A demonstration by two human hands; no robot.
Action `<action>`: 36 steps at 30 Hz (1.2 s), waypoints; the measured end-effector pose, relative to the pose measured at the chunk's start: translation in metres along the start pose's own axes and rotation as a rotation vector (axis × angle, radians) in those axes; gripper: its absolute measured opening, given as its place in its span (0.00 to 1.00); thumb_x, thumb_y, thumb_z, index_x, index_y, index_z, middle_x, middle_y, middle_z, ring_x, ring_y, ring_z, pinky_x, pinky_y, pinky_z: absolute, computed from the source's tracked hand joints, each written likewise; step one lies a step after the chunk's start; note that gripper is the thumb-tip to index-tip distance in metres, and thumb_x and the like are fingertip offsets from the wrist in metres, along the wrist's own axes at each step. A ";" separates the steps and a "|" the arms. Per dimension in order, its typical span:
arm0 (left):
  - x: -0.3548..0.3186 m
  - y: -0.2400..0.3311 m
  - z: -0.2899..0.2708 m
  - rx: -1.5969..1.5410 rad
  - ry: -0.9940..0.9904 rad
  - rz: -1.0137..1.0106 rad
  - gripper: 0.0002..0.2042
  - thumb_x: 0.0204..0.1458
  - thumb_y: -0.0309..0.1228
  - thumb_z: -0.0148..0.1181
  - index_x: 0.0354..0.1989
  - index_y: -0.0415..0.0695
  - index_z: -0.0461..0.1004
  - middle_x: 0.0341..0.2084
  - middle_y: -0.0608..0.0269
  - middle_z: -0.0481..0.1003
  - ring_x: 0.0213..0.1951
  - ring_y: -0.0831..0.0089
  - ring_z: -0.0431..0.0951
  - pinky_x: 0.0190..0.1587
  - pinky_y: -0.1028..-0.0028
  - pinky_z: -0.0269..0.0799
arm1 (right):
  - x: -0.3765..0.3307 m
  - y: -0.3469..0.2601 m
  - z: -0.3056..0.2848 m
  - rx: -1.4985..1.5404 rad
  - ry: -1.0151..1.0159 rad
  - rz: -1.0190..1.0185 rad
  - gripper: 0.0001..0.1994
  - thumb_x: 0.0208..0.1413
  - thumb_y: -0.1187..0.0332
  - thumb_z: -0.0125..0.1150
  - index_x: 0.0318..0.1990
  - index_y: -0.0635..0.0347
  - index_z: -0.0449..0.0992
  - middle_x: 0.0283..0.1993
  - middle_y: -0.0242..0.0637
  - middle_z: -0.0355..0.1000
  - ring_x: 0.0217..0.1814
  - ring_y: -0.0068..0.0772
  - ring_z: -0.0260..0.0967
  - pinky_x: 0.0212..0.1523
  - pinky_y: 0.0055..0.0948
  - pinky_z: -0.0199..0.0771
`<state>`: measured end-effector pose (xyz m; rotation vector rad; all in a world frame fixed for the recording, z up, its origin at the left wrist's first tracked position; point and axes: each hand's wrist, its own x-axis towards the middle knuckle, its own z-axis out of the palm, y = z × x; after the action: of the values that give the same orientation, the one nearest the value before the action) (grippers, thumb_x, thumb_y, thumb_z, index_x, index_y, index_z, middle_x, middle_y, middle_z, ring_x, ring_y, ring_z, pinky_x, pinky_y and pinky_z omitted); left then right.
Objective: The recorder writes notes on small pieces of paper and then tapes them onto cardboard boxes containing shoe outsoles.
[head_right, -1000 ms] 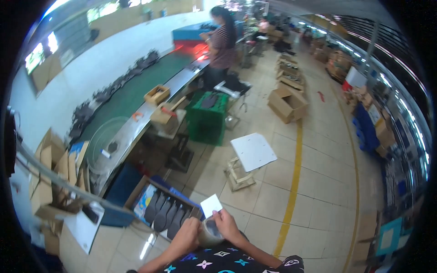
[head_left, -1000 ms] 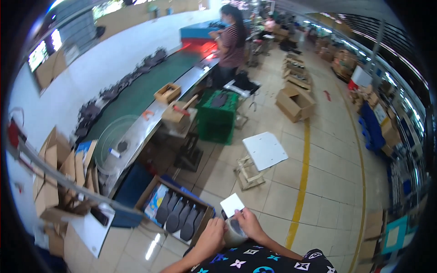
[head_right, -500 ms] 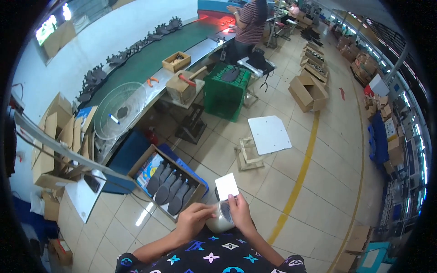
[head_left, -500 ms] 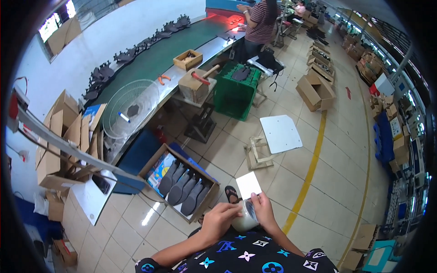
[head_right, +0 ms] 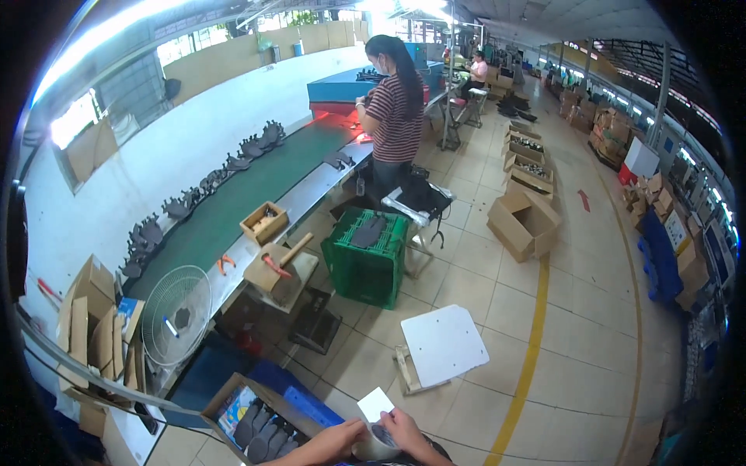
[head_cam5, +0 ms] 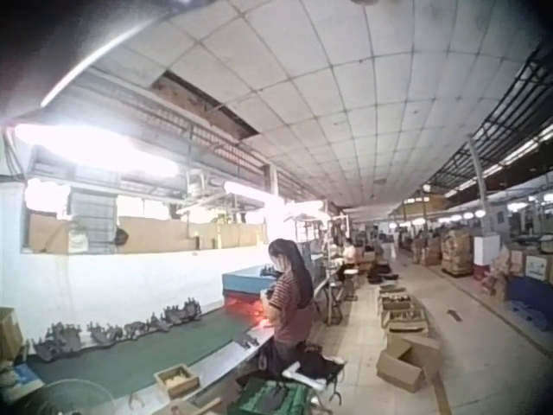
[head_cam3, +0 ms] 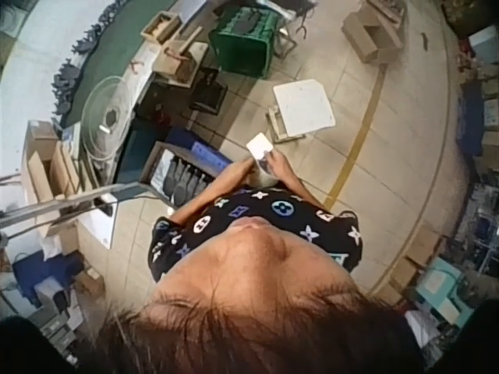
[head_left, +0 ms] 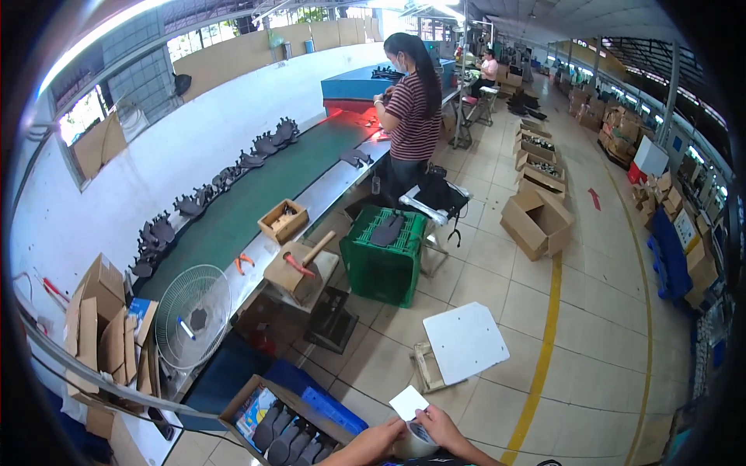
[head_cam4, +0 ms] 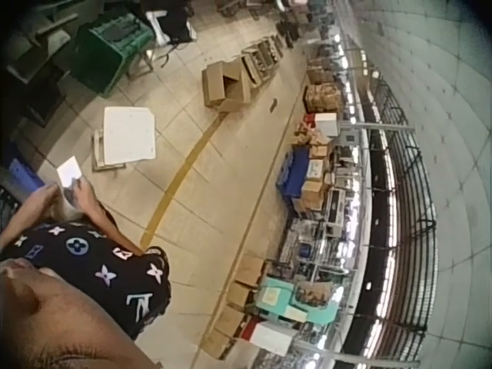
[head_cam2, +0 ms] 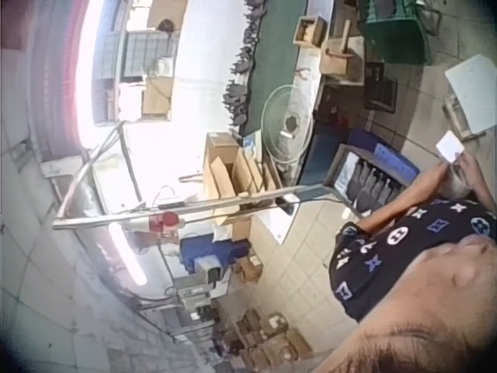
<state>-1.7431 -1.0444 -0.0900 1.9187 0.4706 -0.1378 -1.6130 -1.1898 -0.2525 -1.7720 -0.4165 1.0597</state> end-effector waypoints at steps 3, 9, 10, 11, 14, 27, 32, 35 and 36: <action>0.039 0.031 -0.021 0.015 -0.183 0.140 0.08 0.50 0.21 0.51 0.39 0.37 0.68 0.34 0.44 0.72 0.39 0.45 0.71 0.42 0.58 0.66 | 0.038 -0.016 -0.035 -0.005 -0.078 -0.048 0.15 0.65 0.63 0.49 0.44 0.71 0.71 0.37 0.39 0.76 0.39 0.23 0.72 0.42 0.25 0.72; 0.138 0.025 -0.045 0.157 -0.284 0.204 0.09 0.48 0.23 0.55 0.37 0.38 0.64 0.35 0.50 0.69 0.38 0.48 0.74 0.38 0.61 0.70 | 0.093 -0.079 -0.074 0.040 -0.014 -0.003 0.17 0.63 0.60 0.51 0.41 0.72 0.72 0.34 0.43 0.77 0.33 0.30 0.74 0.38 0.30 0.72; 0.151 0.025 -0.053 0.117 -0.282 0.219 0.08 0.49 0.24 0.54 0.36 0.39 0.63 0.35 0.49 0.69 0.38 0.47 0.74 0.37 0.59 0.69 | 0.108 -0.084 -0.078 0.039 -0.018 0.000 0.17 0.63 0.60 0.51 0.41 0.72 0.72 0.34 0.43 0.77 0.33 0.30 0.74 0.38 0.30 0.72; 0.163 0.024 -0.061 0.070 -0.288 0.246 0.08 0.52 0.26 0.54 0.35 0.37 0.64 0.33 0.48 0.69 0.36 0.48 0.74 0.36 0.59 0.68 | 0.120 -0.089 -0.083 0.055 0.002 0.004 0.17 0.63 0.61 0.50 0.40 0.72 0.72 0.33 0.43 0.77 0.33 0.30 0.74 0.38 0.30 0.72; 0.216 0.016 -0.083 0.096 -0.281 0.373 0.07 0.52 0.26 0.54 0.35 0.37 0.64 0.32 0.48 0.69 0.35 0.48 0.73 0.36 0.58 0.68 | 0.161 -0.110 -0.095 0.104 0.049 0.006 0.17 0.62 0.60 0.52 0.37 0.71 0.73 0.32 0.43 0.76 0.34 0.29 0.73 0.37 0.29 0.72; 0.463 0.004 -0.295 0.479 0.279 0.562 0.13 0.42 0.22 0.56 0.39 0.44 0.68 0.38 0.58 0.69 0.43 0.58 0.70 0.43 0.65 0.67 | 0.501 -0.259 -0.110 0.677 0.264 -0.179 0.04 0.54 0.70 0.57 0.36 0.59 0.71 0.38 0.35 0.72 0.38 0.30 0.73 0.39 0.32 0.74; 0.520 0.002 -0.384 0.524 0.511 0.597 0.16 0.41 0.23 0.57 0.42 0.44 0.68 0.37 0.60 0.70 0.42 0.61 0.70 0.41 0.68 0.67 | 0.643 -0.358 -0.152 0.486 0.209 -0.308 0.08 0.58 0.69 0.52 0.40 0.65 0.68 0.38 0.42 0.73 0.38 0.38 0.77 0.38 0.36 0.81; 0.531 -0.015 -0.426 0.330 0.620 0.479 0.16 0.38 0.21 0.58 0.39 0.43 0.70 0.36 0.58 0.70 0.41 0.59 0.70 0.40 0.66 0.67 | 0.748 -0.414 -0.158 0.188 0.161 -0.269 0.10 0.57 0.69 0.50 0.39 0.68 0.71 0.36 0.43 0.74 0.34 0.36 0.76 0.31 0.29 0.77; 0.537 -0.023 -0.435 0.187 0.663 0.395 0.15 0.36 0.19 0.59 0.37 0.43 0.71 0.35 0.56 0.70 0.40 0.57 0.70 0.40 0.65 0.67 | 0.790 -0.424 -0.162 0.076 0.161 -0.250 0.10 0.56 0.69 0.51 0.37 0.68 0.72 0.35 0.42 0.74 0.32 0.32 0.75 0.30 0.27 0.75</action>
<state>-1.3152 -0.5018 -0.1071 2.1816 0.5094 0.7547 -0.9631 -0.5507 -0.2317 -1.6735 -0.4774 0.7420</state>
